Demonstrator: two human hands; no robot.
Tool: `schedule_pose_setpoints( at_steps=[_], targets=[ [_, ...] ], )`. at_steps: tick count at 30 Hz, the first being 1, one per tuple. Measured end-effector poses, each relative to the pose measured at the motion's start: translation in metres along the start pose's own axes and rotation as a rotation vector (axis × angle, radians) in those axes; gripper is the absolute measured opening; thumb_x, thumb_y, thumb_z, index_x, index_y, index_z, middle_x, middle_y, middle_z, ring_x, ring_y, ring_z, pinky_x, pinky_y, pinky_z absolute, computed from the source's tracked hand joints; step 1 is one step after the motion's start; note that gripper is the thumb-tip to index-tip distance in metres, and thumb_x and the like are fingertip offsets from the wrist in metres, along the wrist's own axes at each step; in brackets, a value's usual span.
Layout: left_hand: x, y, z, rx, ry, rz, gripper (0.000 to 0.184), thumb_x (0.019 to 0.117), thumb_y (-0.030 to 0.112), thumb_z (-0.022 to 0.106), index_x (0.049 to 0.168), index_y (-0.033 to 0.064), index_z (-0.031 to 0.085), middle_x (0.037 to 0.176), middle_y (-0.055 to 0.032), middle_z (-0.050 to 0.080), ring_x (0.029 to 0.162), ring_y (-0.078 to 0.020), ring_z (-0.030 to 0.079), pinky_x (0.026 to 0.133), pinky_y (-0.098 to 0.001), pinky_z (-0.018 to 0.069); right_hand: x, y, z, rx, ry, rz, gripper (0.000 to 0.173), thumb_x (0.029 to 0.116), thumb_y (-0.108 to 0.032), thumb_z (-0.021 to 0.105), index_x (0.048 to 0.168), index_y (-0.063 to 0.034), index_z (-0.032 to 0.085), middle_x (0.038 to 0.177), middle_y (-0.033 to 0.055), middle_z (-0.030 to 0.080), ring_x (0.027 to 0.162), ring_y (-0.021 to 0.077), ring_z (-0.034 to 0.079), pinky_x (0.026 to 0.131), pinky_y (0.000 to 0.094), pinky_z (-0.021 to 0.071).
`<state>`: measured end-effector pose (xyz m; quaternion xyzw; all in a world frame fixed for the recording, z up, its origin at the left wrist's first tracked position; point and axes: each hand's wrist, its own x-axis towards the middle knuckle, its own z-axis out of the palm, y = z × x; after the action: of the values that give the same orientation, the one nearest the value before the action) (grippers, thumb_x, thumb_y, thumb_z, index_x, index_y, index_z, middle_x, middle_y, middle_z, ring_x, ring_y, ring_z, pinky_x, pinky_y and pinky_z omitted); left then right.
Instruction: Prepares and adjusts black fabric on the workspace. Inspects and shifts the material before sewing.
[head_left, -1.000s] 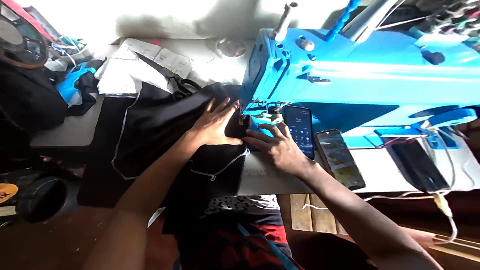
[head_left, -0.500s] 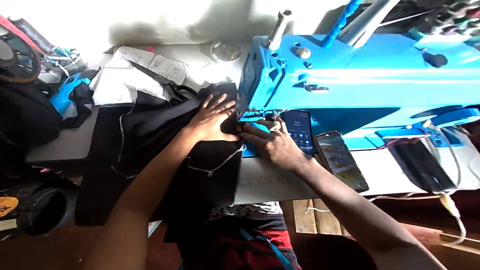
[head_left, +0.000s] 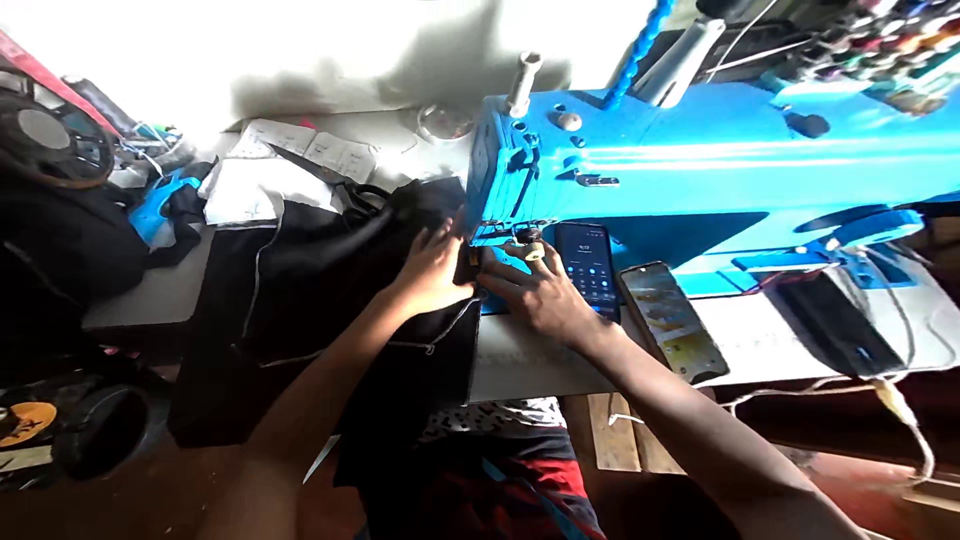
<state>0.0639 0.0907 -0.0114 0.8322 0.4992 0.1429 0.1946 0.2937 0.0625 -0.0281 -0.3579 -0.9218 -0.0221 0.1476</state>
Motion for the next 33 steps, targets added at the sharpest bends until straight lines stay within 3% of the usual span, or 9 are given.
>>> schedule_pose_setpoints(
  at_steps=[2, 6, 8, 13, 18, 23, 27, 30, 33],
  targets=[
    [-0.007, -0.003, 0.014, -0.098, 0.020, -0.015, 0.088, 0.0875, 0.037, 0.074, 0.156, 0.0002, 0.035, 0.165, -0.0162, 0.034, 0.156, -0.0305, 0.025, 0.125, -0.0612, 0.0097, -0.003, -0.002, 0.000, 0.003, -0.020, 0.016, 0.038, 0.0961, -0.006, 0.059, 0.130, -0.0202, 0.071, 0.142, 0.0071, 0.064, 0.137, 0.0418, 0.050, 0.111, 0.0698, 0.0315],
    [-0.005, -0.016, 0.019, 0.018, 0.039, 0.032, 0.094, 0.0883, 0.055, 0.069, 0.159, 0.0057, 0.032, 0.168, -0.0099, 0.029, 0.156, -0.0264, 0.025, 0.125, -0.0597, 0.0129, -0.012, -0.014, 0.000, 0.002, -0.033, 0.077, 0.042, 0.0940, -0.005, 0.060, 0.133, -0.0190, 0.069, 0.141, 0.0133, 0.062, 0.138, 0.0455, 0.047, 0.113, 0.0722, 0.0277],
    [-0.003, -0.017, 0.016, 0.048, 0.019, 0.037, 0.097, 0.0898, 0.056, 0.068, 0.161, 0.0040, 0.028, 0.168, -0.0111, 0.030, 0.156, -0.0264, 0.026, 0.125, -0.0584, 0.0130, -0.024, -0.033, -0.002, 0.077, -0.054, 0.113, 0.040, 0.0974, -0.008, 0.057, 0.134, -0.0193, 0.069, 0.145, 0.0120, 0.060, 0.142, 0.0442, 0.044, 0.116, 0.0718, 0.0247],
    [0.002, -0.025, 0.013, 0.053, 0.032, 0.118, 0.092, 0.0895, 0.053, 0.068, 0.157, -0.0006, 0.035, 0.165, -0.0146, 0.035, 0.154, -0.0286, 0.030, 0.125, -0.0563, 0.0136, -0.054, -0.082, 0.011, 0.205, 0.089, 0.172, 0.036, 0.0990, -0.015, 0.053, 0.130, -0.0189, 0.071, 0.140, 0.0122, 0.064, 0.132, 0.0400, 0.057, 0.108, 0.0659, 0.0408],
    [0.016, -0.041, 0.007, 0.126, -0.035, 0.204, 0.083, 0.0920, 0.053, 0.063, 0.151, -0.0017, 0.044, 0.156, -0.0176, 0.048, 0.153, -0.0301, 0.032, 0.126, -0.0548, 0.0140, -0.059, -0.086, 0.020, 0.181, 0.139, 0.218, 0.035, 0.0982, -0.016, 0.054, 0.127, -0.0215, 0.073, 0.139, 0.0087, 0.065, 0.132, 0.0346, 0.058, 0.110, 0.0575, 0.0423],
    [0.031, -0.047, -0.011, 0.241, -0.164, 0.278, 0.064, 0.0993, 0.041, 0.054, 0.148, -0.0004, 0.048, 0.157, -0.0158, 0.046, 0.155, -0.0313, 0.029, 0.125, -0.0552, 0.0165, -0.058, -0.087, 0.019, 0.170, 0.151, 0.224, 0.033, 0.0974, -0.016, 0.056, 0.124, -0.0219, 0.074, 0.136, 0.0080, 0.067, 0.130, 0.0339, 0.060, 0.108, 0.0572, 0.0445],
    [0.042, -0.058, -0.014, 0.311, -0.190, 0.352, 0.057, 0.1017, 0.037, 0.048, 0.143, -0.0009, 0.055, 0.156, -0.0155, 0.049, 0.155, -0.0313, 0.027, 0.127, -0.0524, 0.0124, -0.058, -0.087, 0.018, 0.177, 0.148, 0.229, 0.034, 0.0955, -0.015, 0.057, 0.124, -0.0216, 0.074, 0.137, 0.0069, 0.067, 0.131, 0.0331, 0.059, 0.109, 0.0566, 0.0437],
    [0.036, -0.059, -0.009, 0.266, -0.149, 0.303, 0.055, 0.1024, 0.037, 0.045, 0.144, 0.0015, 0.056, 0.160, -0.0126, 0.044, 0.157, -0.0310, 0.023, 0.127, -0.0551, 0.0091, -0.059, -0.087, 0.019, 0.203, 0.155, 0.229, 0.034, 0.0969, -0.016, 0.055, 0.124, -0.0207, 0.074, 0.138, 0.0069, 0.066, 0.132, 0.0331, 0.059, 0.109, 0.0570, 0.0436],
    [0.017, -0.044, -0.001, 0.201, -0.094, 0.136, 0.061, 0.1048, 0.042, 0.043, 0.154, 0.0062, 0.045, 0.168, -0.0082, 0.030, 0.159, -0.0337, 0.013, 0.125, -0.0622, 0.0059, -0.060, -0.086, 0.022, 0.193, 0.182, 0.226, 0.032, 0.0984, -0.019, 0.054, 0.123, -0.0205, 0.075, 0.137, 0.0067, 0.067, 0.131, 0.0324, 0.060, 0.108, 0.0558, 0.0449]
  ],
)
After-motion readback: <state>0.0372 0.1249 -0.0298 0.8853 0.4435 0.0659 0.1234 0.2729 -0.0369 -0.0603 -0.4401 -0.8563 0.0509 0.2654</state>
